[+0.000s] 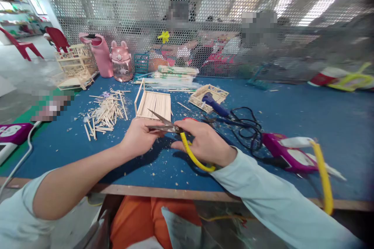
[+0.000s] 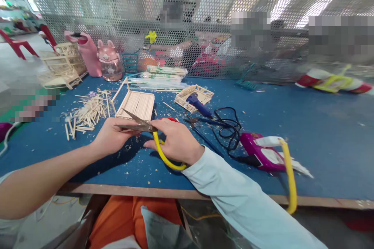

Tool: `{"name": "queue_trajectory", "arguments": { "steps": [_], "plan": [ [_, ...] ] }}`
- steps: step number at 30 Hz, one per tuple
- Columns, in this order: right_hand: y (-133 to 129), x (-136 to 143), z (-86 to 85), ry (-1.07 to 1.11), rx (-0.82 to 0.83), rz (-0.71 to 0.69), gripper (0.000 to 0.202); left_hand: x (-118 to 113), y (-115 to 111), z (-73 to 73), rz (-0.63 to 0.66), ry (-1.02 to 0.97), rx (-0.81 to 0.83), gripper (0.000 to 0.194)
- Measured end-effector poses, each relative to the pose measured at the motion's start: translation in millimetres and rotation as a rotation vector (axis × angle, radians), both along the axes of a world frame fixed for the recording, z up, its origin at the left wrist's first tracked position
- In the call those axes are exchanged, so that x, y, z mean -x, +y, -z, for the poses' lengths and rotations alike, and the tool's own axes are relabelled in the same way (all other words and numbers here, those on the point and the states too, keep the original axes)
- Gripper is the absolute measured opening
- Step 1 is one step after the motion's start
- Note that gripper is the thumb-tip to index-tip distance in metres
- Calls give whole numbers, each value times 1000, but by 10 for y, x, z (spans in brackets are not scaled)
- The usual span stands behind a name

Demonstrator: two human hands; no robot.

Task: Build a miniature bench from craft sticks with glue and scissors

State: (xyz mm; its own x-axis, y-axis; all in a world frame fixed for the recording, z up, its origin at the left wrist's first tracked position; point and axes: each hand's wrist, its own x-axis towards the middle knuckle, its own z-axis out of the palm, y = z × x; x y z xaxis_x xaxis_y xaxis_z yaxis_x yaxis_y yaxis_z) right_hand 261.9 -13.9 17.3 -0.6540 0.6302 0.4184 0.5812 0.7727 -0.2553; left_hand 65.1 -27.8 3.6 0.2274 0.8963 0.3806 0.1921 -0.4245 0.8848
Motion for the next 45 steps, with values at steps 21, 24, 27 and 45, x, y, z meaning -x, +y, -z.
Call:
{"name": "queue_trajectory", "arguments": {
  "steps": [21, 24, 27, 45],
  "plan": [
    [101, -53, 16, 314, 79, 100, 43, -105, -7, -151, -24, -262, 585, 8],
    [105, -96, -24, 229, 79, 98, 37, -86, -4, -135, -33, -239, 557, 8],
    [104, -136, -36, 176, 2, 124, 28, -73, 12, -109, -70, -204, 472, 10],
    [148, -230, -56, 155, 4, 181, 32, -37, 59, -115, -71, -358, 621, 12]
  ]
}}
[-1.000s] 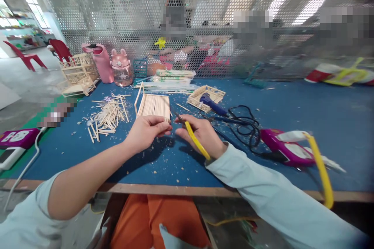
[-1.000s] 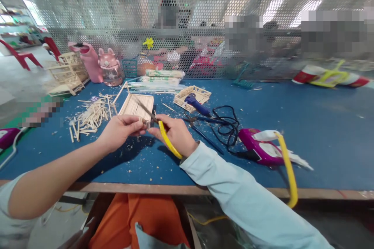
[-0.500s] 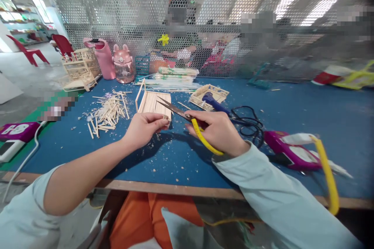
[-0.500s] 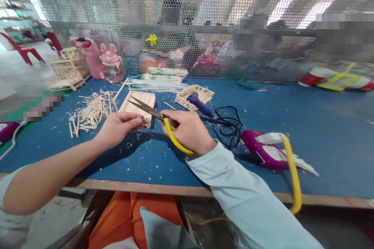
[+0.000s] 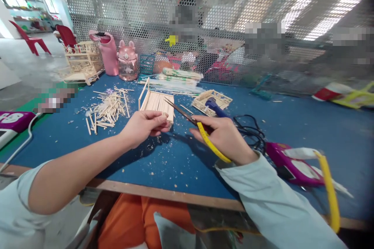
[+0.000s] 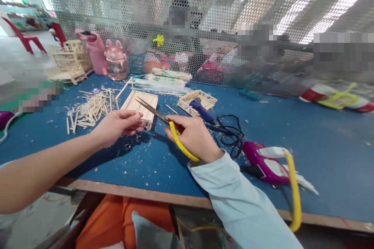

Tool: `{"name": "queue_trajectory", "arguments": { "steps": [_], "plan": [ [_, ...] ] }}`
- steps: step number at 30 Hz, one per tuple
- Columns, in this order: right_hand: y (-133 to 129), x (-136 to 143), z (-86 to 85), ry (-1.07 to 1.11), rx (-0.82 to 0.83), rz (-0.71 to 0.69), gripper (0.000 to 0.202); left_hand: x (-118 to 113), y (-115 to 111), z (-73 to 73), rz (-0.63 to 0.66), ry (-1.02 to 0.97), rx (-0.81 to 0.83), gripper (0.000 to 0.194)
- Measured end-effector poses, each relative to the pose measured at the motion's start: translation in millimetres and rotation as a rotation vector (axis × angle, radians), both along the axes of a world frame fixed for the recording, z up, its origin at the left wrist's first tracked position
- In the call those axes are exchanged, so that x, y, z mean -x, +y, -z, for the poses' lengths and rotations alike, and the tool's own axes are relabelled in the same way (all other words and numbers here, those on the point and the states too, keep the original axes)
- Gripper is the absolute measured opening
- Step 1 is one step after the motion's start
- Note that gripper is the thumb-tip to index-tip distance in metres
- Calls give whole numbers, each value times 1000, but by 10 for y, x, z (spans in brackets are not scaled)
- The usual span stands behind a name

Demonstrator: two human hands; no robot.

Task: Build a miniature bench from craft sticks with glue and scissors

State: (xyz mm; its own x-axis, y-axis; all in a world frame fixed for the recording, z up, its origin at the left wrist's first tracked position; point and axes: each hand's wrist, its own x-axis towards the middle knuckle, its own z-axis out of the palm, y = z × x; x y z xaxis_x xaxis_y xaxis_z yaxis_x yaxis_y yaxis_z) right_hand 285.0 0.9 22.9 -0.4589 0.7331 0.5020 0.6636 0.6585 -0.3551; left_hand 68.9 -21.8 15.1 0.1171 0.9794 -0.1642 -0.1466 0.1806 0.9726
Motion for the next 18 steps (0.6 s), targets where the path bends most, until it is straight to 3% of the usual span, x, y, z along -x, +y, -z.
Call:
{"name": "queue_trajectory", "arguments": {
  "steps": [8, 18],
  "plan": [
    [-27, 8, -25, -41, 60, -6, 33, -6, 7, 13, 29, 2, -47, 8],
    [-89, 83, 19, -140, -46, -43, 34, 6, 25, 139, 22, 185, -340, 16]
  ]
}}
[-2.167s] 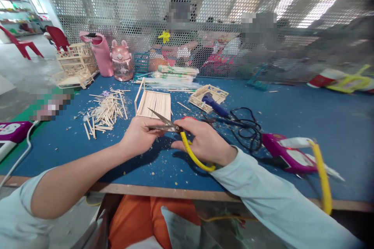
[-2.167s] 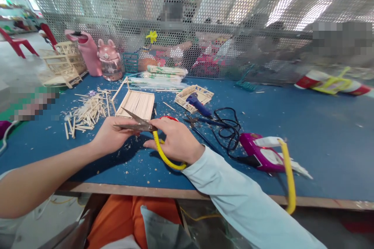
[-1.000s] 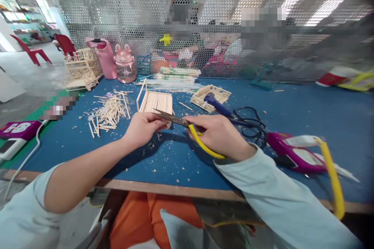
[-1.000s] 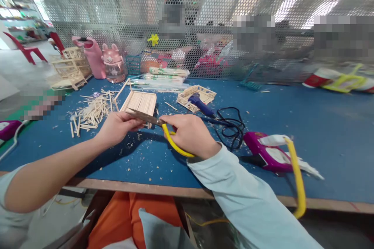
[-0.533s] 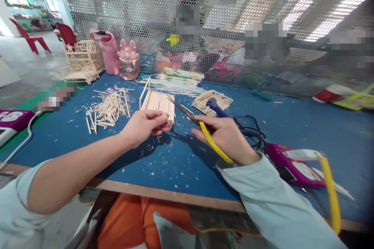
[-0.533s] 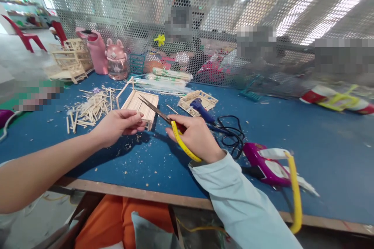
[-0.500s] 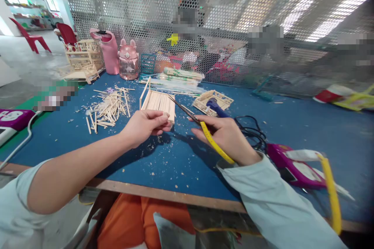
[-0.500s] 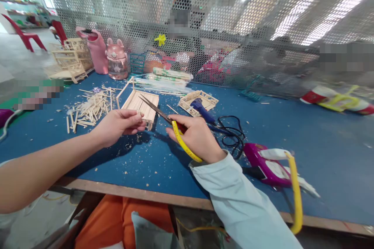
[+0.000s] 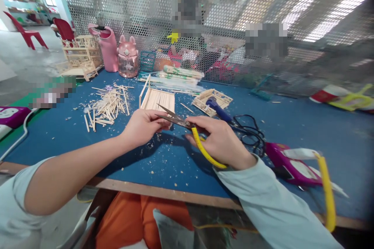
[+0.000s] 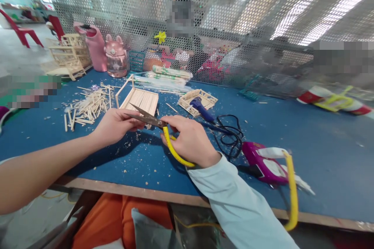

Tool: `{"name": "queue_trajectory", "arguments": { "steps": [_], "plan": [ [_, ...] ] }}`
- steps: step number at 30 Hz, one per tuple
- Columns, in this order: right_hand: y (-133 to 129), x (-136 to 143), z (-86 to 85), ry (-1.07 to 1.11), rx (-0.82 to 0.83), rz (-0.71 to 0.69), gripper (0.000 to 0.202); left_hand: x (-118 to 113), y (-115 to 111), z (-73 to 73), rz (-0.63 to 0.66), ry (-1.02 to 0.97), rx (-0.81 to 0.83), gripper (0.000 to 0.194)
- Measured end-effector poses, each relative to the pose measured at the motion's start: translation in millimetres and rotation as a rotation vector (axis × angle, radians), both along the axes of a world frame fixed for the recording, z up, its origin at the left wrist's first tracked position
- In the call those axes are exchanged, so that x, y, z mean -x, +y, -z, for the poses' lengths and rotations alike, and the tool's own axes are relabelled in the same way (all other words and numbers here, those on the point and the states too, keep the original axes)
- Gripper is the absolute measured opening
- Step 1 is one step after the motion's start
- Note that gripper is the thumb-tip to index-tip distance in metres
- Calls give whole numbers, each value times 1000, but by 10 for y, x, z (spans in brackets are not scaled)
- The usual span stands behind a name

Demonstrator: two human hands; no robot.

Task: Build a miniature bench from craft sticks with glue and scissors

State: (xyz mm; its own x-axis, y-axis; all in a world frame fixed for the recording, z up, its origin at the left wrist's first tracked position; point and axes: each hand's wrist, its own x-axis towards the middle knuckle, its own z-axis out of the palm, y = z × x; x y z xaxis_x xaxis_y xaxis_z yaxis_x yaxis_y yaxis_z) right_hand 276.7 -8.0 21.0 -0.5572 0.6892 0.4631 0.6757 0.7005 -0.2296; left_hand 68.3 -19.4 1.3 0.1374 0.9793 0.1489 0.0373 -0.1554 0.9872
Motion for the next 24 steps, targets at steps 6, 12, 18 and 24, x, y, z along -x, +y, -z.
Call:
{"name": "queue_trajectory", "arguments": {
  "steps": [6, 12, 18, 24],
  "plan": [
    [-16, 17, -11, 6, 0, -11, 32, 34, 10, 62, -11, 73, -130, 19],
    [-27, 25, -14, 22, 18, -14, 33, 40, -2, 37, -13, 83, -139, 16],
    [-10, 55, 4, 201, 114, 29, 33, 11, -42, -77, 9, -22, 126, 14],
    [-16, 243, 19, 743, 398, -50, 37, -48, -92, -151, 146, -230, 402, 11]
  ]
}}
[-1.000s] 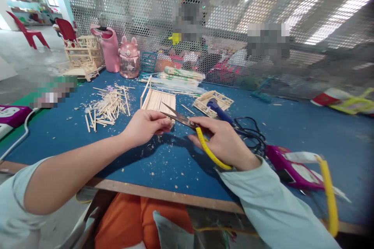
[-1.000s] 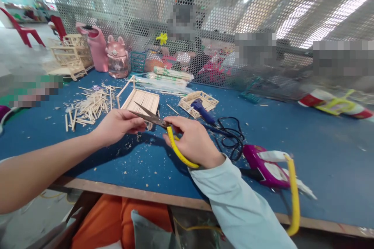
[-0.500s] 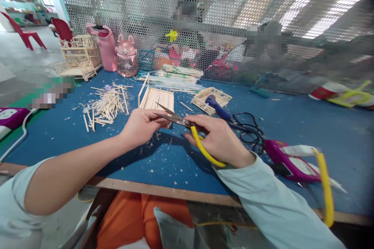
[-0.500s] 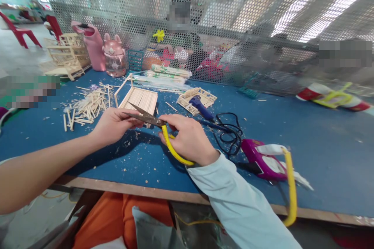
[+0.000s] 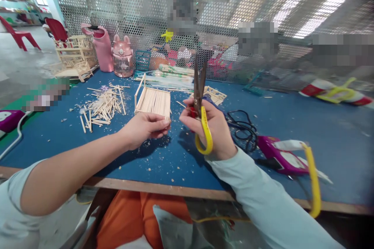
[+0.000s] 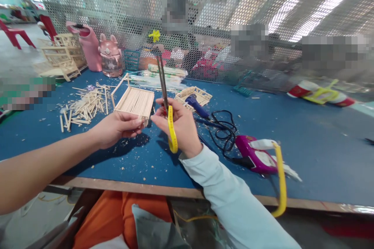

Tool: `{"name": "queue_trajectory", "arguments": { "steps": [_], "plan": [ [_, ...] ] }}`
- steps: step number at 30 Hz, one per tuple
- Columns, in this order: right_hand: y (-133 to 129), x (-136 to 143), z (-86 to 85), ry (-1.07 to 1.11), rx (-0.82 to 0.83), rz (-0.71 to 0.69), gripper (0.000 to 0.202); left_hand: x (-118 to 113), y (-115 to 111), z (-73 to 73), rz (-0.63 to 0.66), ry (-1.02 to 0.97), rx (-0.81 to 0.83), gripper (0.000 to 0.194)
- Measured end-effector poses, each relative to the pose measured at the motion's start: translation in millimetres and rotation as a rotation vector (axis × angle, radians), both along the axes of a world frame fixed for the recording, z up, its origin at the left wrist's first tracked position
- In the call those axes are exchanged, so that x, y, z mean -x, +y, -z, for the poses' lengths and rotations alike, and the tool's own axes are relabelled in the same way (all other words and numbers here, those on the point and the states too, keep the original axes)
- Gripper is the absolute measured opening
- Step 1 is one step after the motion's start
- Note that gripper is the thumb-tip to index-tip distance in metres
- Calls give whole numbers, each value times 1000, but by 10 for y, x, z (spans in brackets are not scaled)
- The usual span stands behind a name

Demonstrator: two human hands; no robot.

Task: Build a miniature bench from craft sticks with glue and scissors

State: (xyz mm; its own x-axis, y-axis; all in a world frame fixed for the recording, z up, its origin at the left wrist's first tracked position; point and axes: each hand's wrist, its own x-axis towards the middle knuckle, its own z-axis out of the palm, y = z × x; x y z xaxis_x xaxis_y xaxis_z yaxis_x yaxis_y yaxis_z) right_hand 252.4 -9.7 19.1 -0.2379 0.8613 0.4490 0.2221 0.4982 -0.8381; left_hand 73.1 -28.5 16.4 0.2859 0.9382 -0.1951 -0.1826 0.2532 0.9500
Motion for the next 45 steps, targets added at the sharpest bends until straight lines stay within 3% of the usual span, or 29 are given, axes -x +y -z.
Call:
{"name": "queue_trajectory", "arguments": {
  "steps": [5, 9, 14, 22, 29, 35, 41, 45],
  "plan": [
    [-29, 139, 50, 72, 55, -140, 59, -22, -32, 11, -5, -96, 56, 15],
    [-51, 194, 97, 99, 36, -131, 69, -37, -36, 44, -72, -93, 1, 33],
    [-81, 249, 135, 80, 14, -84, 64, -69, -42, 53, -109, -108, -19, 38],
    [-56, 182, 146, 61, 42, -189, 66, -70, -83, -1, -106, -50, 17, 58],
    [-65, 187, 165, 68, -4, -155, 60, -57, -71, 10, -85, -50, -36, 53],
    [-58, 187, 150, 180, -9, -139, 59, -28, -72, -69, -132, -196, 87, 37],
    [-58, 190, 182, 190, 21, -228, 61, -11, -59, -50, -73, -228, 58, 58],
    [-58, 201, 207, 186, 41, -262, 62, -9, -48, -43, -67, -173, 56, 62]
  ]
}}
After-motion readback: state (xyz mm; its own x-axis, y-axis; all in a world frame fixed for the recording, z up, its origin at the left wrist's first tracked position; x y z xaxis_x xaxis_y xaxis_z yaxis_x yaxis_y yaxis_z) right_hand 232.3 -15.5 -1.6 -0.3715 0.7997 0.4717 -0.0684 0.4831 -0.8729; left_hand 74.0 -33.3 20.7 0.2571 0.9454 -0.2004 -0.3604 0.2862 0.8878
